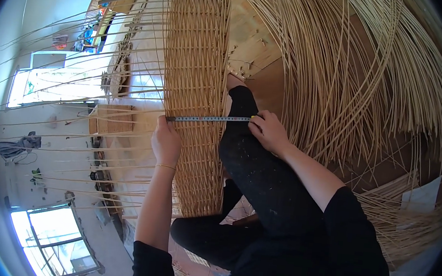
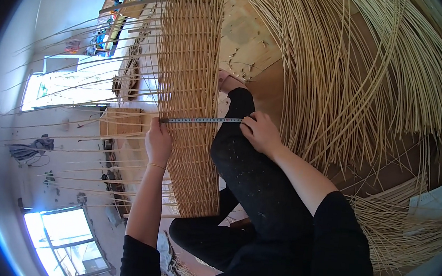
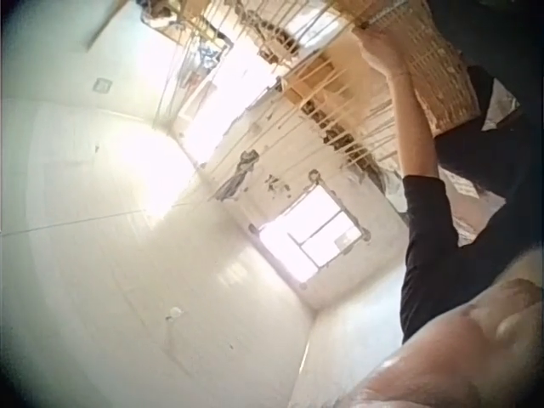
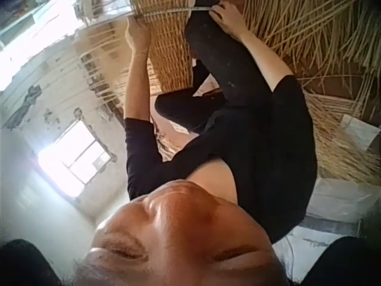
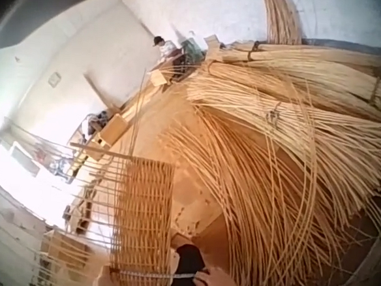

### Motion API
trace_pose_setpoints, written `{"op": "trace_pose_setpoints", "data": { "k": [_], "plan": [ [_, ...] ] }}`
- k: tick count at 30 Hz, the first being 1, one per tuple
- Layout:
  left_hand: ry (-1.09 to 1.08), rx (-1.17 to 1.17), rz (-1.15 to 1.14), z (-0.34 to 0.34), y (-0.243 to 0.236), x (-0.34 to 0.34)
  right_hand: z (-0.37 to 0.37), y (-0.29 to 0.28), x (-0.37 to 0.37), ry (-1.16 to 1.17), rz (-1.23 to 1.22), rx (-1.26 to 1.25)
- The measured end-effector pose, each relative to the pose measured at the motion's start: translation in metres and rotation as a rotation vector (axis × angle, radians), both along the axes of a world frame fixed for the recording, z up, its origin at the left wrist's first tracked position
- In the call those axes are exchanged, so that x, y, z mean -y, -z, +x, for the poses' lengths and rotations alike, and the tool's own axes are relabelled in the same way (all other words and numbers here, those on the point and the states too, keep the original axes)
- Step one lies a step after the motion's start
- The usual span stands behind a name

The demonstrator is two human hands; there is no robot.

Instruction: Weaving a rectangular wicker basket using long thin strips of wood.

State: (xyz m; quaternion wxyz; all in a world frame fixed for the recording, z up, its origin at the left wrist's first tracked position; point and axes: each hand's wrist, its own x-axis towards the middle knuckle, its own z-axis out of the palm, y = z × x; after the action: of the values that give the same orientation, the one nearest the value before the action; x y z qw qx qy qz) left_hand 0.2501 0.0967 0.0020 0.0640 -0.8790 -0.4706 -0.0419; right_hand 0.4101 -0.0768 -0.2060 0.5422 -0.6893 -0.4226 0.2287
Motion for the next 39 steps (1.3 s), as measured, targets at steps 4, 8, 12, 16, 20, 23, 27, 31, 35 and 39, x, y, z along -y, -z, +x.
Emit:
{"op": "trace_pose_setpoints", "data": {
  "k": [4, 8, 12, 16, 20, 23, 27, 31, 35, 39],
  "plan": [
    [-0.006, 0.027, -0.026, -0.004, -0.001, 0.002, -0.003, -0.012, -0.011, 0.070, -0.112, 0.018],
    [-0.037, 0.204, -0.037, 0.006, -0.031, -0.007, -0.003, -0.036, -0.023, 0.000, -0.186, 0.021],
    [0.101, 0.462, 0.034, 0.050, -0.075, -0.044, 0.014, -0.053, -0.018, -0.038, -0.066, -0.130],
    [0.201, 0.500, -0.026, 0.116, -0.086, -0.086, 0.052, -0.049, 0.025, 0.011, -0.049, -0.308],
    [0.163, 0.429, -0.270, 0.171, -0.068, -0.118, 0.087, -0.031, 0.090, 0.087, -0.336, -0.474],
    [0.083, 0.503, -0.627, 0.193, -0.055, -0.124, 0.106, -0.007, 0.135, 0.194, -0.552, -0.437],
    [0.192, 0.360, -0.506, 0.212, -0.046, -0.097, 0.124, 0.022, 0.175, 0.361, -0.512, -0.379],
    [0.227, 0.314, -0.361, 0.215, -0.058, -0.034, 0.128, 0.023, 0.183, 0.417, -0.403, -0.374],
    [0.217, 0.384, -0.407, 0.191, -0.085, 0.028, 0.128, 0.012, 0.169, 0.423, -0.329, -0.516],
    [0.317, 0.550, -0.610, 0.154, -0.097, 0.063, 0.132, 0.016, 0.163, 0.511, -0.224, -0.558]
  ]
}}
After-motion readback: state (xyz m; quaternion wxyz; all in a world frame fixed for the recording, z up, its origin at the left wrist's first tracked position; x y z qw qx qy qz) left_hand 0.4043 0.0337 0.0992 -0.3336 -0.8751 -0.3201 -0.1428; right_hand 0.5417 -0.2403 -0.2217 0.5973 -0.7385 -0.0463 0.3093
